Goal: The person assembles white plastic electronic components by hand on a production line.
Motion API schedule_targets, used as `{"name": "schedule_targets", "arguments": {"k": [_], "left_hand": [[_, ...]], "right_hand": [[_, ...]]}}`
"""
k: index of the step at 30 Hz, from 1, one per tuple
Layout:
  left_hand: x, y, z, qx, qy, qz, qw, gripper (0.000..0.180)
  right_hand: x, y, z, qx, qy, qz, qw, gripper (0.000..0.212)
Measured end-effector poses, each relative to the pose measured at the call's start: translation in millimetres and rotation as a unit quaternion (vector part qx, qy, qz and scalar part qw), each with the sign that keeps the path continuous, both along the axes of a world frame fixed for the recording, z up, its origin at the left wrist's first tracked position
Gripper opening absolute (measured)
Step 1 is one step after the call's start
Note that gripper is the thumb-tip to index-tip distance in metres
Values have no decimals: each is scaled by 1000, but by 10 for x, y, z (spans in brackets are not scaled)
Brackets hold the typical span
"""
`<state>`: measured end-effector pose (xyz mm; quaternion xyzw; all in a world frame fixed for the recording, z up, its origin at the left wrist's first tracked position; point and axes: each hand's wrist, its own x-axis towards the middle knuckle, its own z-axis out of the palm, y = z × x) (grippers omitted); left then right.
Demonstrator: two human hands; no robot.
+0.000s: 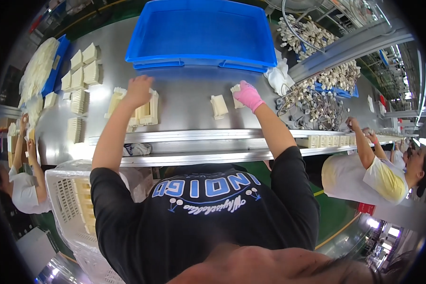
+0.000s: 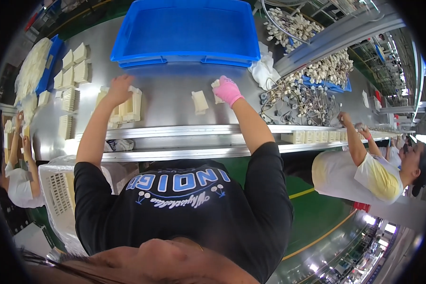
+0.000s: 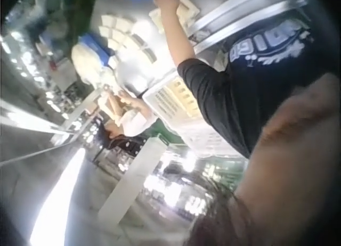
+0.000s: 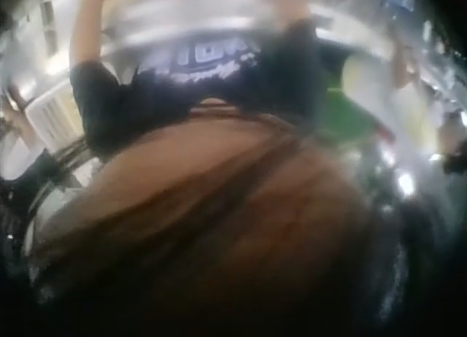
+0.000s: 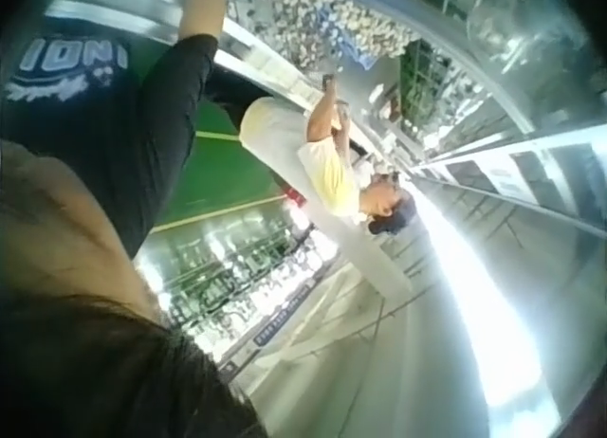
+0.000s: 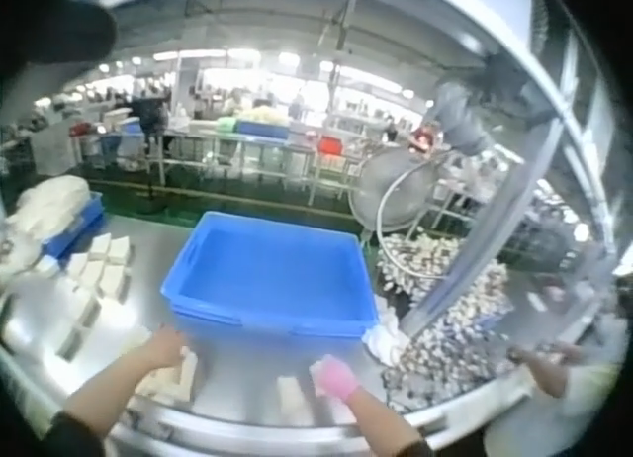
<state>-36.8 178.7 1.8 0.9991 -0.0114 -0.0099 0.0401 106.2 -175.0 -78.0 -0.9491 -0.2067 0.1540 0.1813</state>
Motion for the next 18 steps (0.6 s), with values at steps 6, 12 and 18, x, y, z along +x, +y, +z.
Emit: {"name": "schedule_targets", "arguments": {"k": [6, 12, 18], "left_hand": [[1, 418, -477, -60, 59, 37, 996, 27], [103, -137, 314, -263, 2, 34, 964, 28], [188, -893, 254, -657, -148, 97, 733, 27]], "right_hand": [[-163, 90, 92, -73, 1, -50, 996, 57], [-319, -37, 436, -148, -33, -11, 988, 51], [-404, -81, 503, -95, -89, -21, 991, 45]]}}
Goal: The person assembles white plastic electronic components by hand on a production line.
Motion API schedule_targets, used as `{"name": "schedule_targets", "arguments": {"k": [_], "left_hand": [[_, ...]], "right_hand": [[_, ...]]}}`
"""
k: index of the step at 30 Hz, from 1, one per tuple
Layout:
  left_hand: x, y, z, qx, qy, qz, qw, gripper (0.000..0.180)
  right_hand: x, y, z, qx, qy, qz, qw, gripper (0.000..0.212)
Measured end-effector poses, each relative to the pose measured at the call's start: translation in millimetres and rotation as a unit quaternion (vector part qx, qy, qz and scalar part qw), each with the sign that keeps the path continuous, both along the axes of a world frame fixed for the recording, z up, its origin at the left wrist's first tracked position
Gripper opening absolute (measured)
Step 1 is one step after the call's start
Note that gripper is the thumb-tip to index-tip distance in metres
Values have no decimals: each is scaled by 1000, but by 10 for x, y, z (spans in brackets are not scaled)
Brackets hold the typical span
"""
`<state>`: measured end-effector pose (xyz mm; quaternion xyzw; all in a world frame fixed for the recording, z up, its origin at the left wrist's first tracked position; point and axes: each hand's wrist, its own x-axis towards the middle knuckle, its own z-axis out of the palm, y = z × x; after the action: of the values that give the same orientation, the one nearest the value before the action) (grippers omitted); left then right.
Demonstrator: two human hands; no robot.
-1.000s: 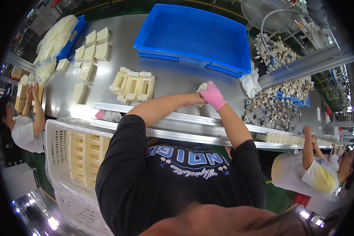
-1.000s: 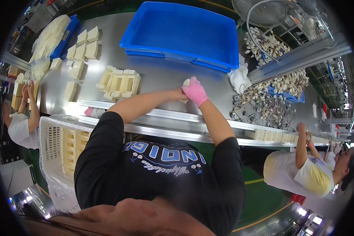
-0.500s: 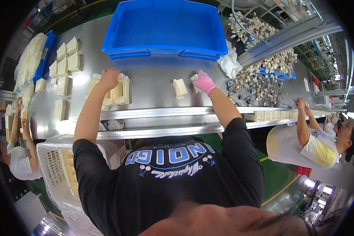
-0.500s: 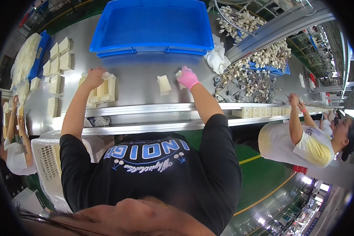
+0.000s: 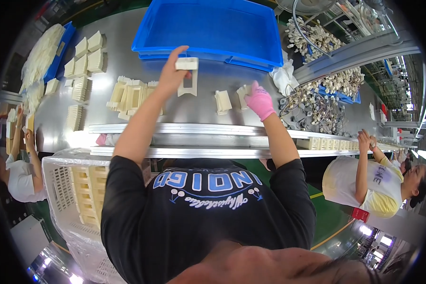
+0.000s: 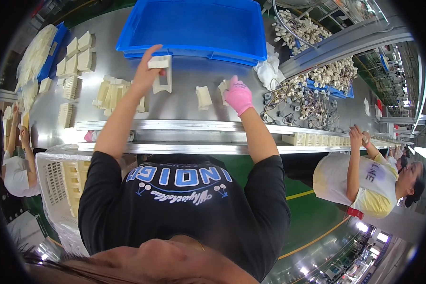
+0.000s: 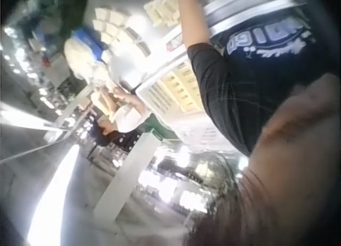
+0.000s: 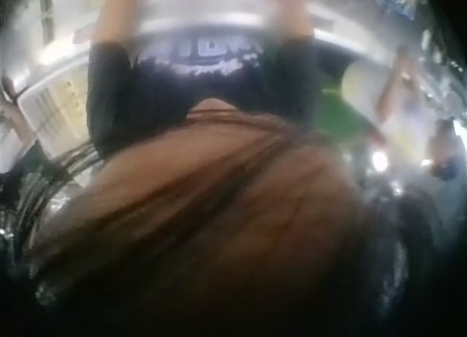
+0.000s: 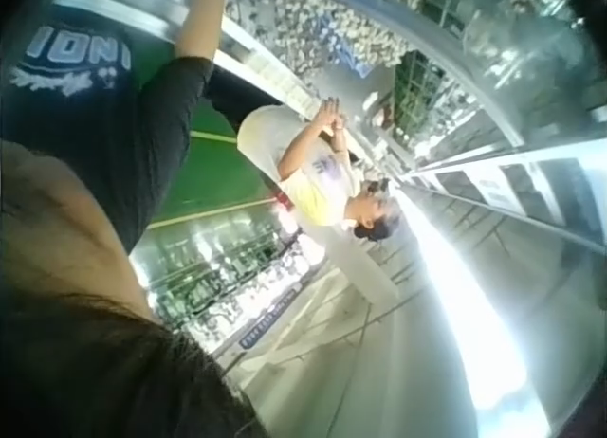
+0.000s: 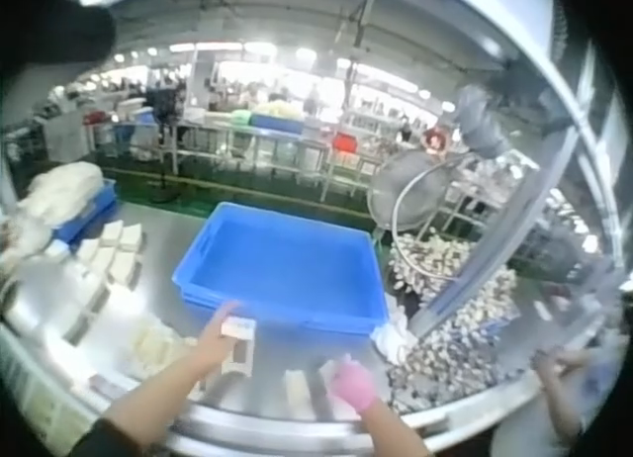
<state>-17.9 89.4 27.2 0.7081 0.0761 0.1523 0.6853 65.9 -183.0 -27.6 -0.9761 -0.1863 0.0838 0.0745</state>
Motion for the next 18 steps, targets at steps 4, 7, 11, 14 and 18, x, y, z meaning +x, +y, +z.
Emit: {"name": "schedule_targets", "arguments": {"k": [4, 7, 11, 14, 18], "left_hand": [[-14, -377, -312, -179, 152, -49, 971, 14], [-44, -600, -615, -150, 207, -95, 962, 19], [-131, -776, -735, -133, 133, -117, 975, 24], [-200, -817, -622, -133, 93, -86, 983, 26], [-258, -827, -386, -207, 115, -105, 966, 31]], "right_hand": [[-200, 149, 478, 308, 134, 4, 942, 31], [-453, 228, 617, 400, 381, -17, 834, 26], [-690, 400, 604, 450, 356, -30, 818, 18], [-717, 525, 478, 467, 201, -3, 861, 18], [-788, 656, 480, 568, 94, 0, 818, 27]]}}
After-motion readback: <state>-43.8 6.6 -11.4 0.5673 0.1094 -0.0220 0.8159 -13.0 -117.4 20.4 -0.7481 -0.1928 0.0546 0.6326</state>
